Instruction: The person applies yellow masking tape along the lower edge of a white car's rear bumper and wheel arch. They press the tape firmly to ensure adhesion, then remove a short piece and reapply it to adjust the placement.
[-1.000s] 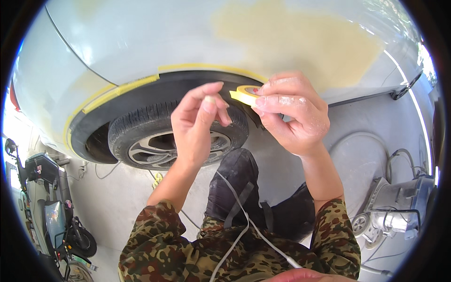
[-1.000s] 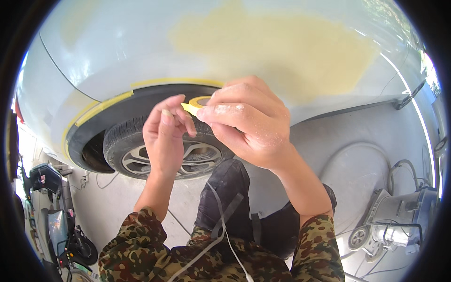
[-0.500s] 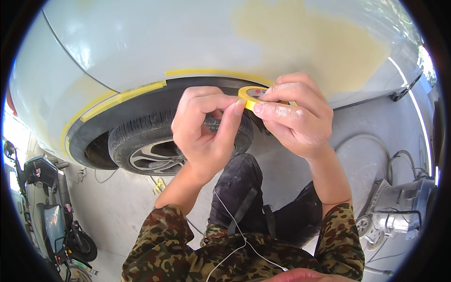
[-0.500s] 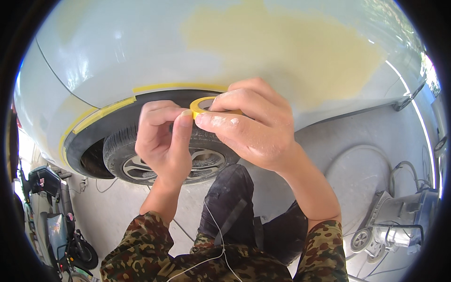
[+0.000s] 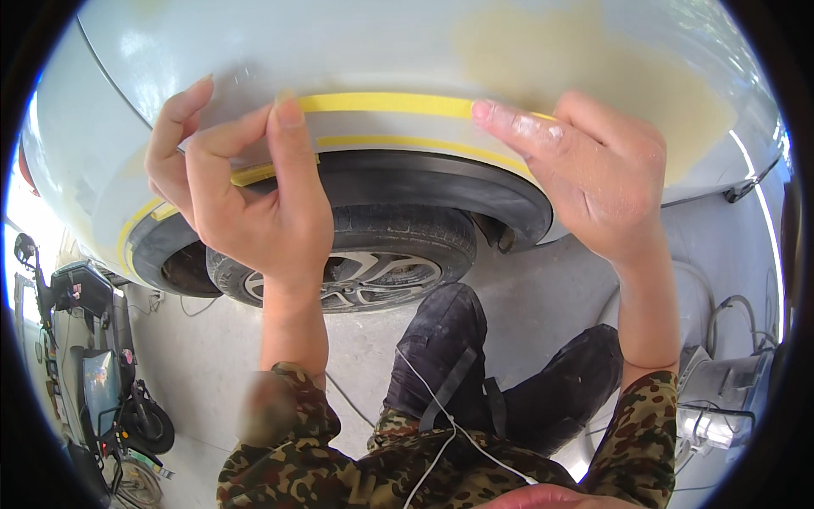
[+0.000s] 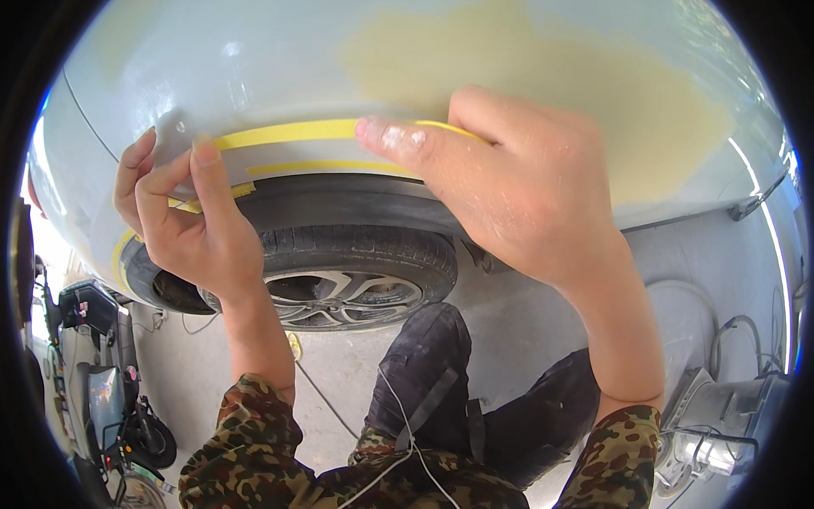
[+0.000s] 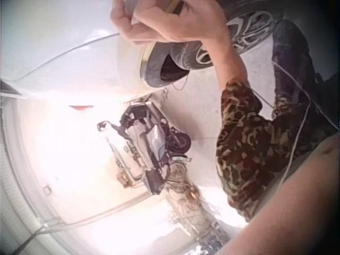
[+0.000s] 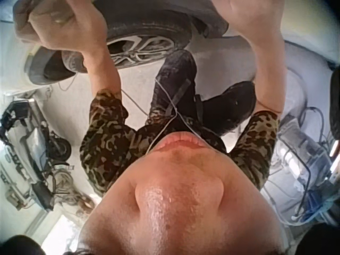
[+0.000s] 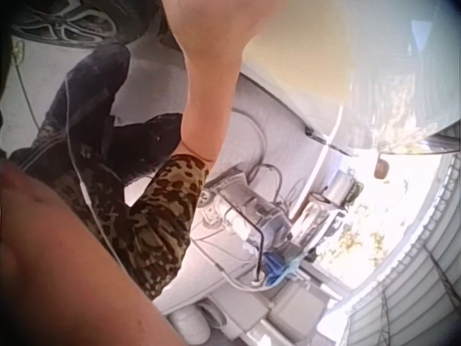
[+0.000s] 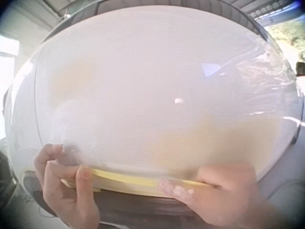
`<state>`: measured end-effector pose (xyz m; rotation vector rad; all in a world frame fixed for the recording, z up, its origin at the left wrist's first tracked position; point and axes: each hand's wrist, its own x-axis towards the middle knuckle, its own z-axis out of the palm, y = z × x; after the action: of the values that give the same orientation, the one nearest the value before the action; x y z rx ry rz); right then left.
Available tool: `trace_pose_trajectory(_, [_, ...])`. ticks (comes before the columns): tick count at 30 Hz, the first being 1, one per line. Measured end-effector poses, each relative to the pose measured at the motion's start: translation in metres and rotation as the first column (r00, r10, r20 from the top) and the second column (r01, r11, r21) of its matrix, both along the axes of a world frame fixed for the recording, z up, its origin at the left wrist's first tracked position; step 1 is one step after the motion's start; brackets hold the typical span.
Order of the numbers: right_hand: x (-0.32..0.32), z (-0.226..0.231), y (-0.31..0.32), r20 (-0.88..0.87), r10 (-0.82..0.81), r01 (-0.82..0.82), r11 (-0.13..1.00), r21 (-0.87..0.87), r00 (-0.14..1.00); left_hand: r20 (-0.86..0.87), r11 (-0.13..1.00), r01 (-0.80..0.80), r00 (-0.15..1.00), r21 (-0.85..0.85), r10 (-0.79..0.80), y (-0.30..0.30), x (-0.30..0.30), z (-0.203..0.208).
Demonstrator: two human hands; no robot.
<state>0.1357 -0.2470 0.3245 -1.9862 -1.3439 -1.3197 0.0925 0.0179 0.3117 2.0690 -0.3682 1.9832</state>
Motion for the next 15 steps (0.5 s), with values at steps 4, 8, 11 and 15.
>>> trace_pose_trajectory(4, [-0.006, 0.002, 0.007, -0.01, -0.136, 0.136, 0.991, -0.016, 0.991, 0.043, 0.996, 0.05, 0.998, -0.068, -0.048, -0.003, 0.009, -0.002])
trace_pose_trajectory(8, [-0.011, 0.004, 0.013, 0.004, -0.216, 0.216, 0.976, -0.036, 0.976, 0.043, 0.999, 0.008, 0.999, -0.04, -0.006, -0.003, 0.011, -0.002])
trace_pose_trajectory(11, [-0.014, 0.004, 0.015, 0.008, -0.252, 0.253, 0.966, -0.05, 0.968, 0.052, 0.998, 0.042, 0.998, -0.044, -0.04, -0.002, 0.012, -0.003])
trace_pose_trajectory(15, [-0.016, 0.003, 0.016, 0.028, -0.281, 0.282, 0.957, -0.068, 0.959, 0.049, 0.999, 0.024, 0.999, -0.029, -0.022, 0.0, 0.011, -0.004])
